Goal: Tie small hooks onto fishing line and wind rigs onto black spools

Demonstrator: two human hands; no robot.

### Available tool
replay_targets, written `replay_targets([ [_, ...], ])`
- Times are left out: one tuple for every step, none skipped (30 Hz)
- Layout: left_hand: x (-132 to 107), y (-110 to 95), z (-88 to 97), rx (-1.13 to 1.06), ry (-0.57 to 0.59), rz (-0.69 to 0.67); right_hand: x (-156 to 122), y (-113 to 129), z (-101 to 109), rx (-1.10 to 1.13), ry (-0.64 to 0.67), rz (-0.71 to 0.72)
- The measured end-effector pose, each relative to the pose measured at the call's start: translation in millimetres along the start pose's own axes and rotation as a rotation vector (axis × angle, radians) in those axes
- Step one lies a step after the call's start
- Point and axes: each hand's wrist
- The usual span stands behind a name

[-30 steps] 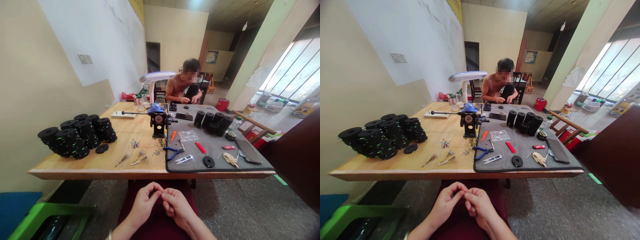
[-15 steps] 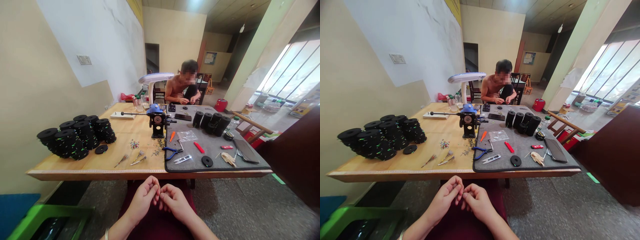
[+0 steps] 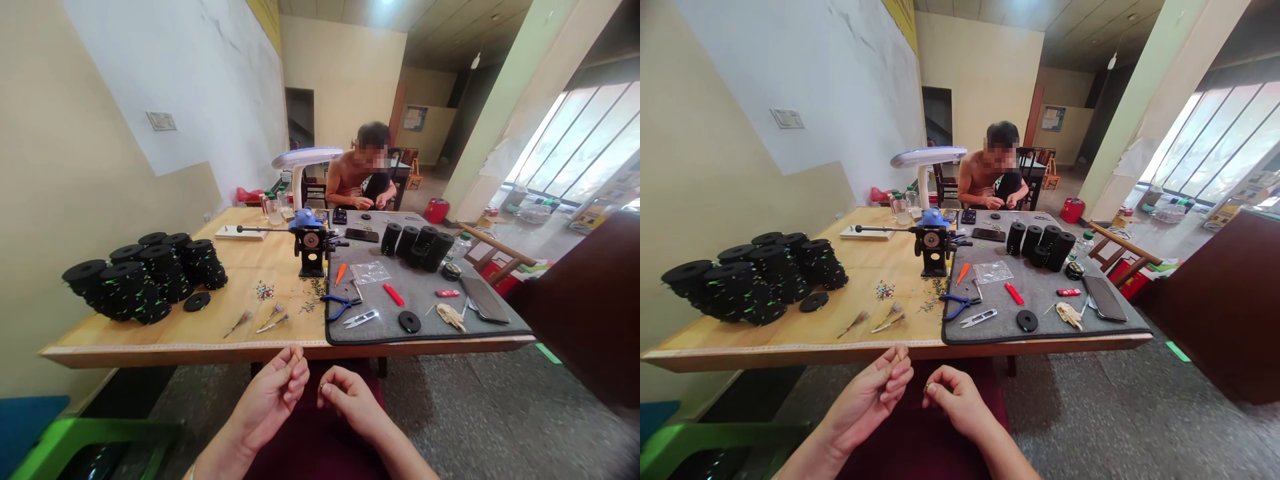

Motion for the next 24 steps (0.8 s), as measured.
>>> replay_targets([
  [0,-3,-2.0,-0.014,0.002,-0.007,0,-2,2,0.010,-0.002,-0.008],
  [0,-6,-3.8,-0.026,0.001,-0.016,1,-4,4,0.021,-0.005,-0.016],
  [0,-9,-5.4,-0.034,0.001,-0.025,1,-6,6,0.030,-0.009,-0.023],
  [0,-11,-6.7,-0.037,0.001,-0.033,1,-8,8,0.034,-0.011,-0.026],
  [1,-13,-7.7,-0.038,0.003,-0.040,1,-9,10,0.036,-0.015,-0.023],
  [2,-14,-8.6,-0.036,0.007,-0.047,1,-11,13,0.037,-0.018,-0.018],
  [3,-16,-9.3,-0.033,0.012,-0.053,1,-12,15,0.038,-0.023,-0.011],
  [4,-16,-9.9,-0.029,0.016,-0.059,0,-14,17,0.040,-0.031,-0.005],
  [5,-17,-10.4,-0.027,0.020,-0.064,0,-16,20,0.042,-0.040,-0.001],
  [6,-17,-11.0,-0.025,0.023,-0.069,-1,-18,22,0.043,-0.053,0.000],
  [7,-17,-11.7,-0.024,0.028,-0.074,-2,-20,24,0.044,-0.067,0.000],
  [8,-18,-12.6,-0.023,0.034,-0.076,-2,-22,27,0.044,-0.080,0.000],
  [9,-18,-13.7,-0.022,0.038,-0.078,-3,-24,28,0.045,-0.090,-0.002],
  [10,-17,-15.0,-0.019,0.041,-0.077,-3,-26,30,0.046,-0.098,-0.003],
  [11,-17,-16.6,-0.014,0.043,-0.075,-4,-28,32,0.047,-0.104,-0.003],
  [12,-17,-18.4,-0.005,0.043,-0.070,-4,-30,33,0.048,-0.110,0.000],
  [13,-16,-20.4,0.008,0.043,-0.063,-4,-31,34,0.050,-0.115,0.002],
  [15,-15,-22.4,0.028,0.041,-0.055,-5,-32,35,0.053,-0.118,0.003],
  [16,-14,-24.2,0.056,0.039,-0.047,-5,-33,36,0.053,-0.117,0.003],
  [18,-12,-25.8,0.093,0.036,-0.036,-5,-34,37,0.052,-0.114,0.000],
  [21,-10,-27.0,0.139,0.030,-0.026,-6,-34,38,0.055,-0.108,-0.003],
  [23,-8,-27.7,0.192,0.024,-0.019,-6,-34,39,0.064,-0.107,-0.004],
  [25,-5,-27.9,0.250,0.019,-0.016,-7,-33,41,0.078,-0.113,-0.003],
  [28,-2,-27.5,0.309,0.014,-0.017,-8,-31,42,0.098,-0.129,0.002],
])
Point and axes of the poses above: each hand's wrist, its own x-axis towards the middle knuckle, its own z-axis out of the back of the hand, y = z × x, and after that the axes turned 10 degrees about y, right-handed
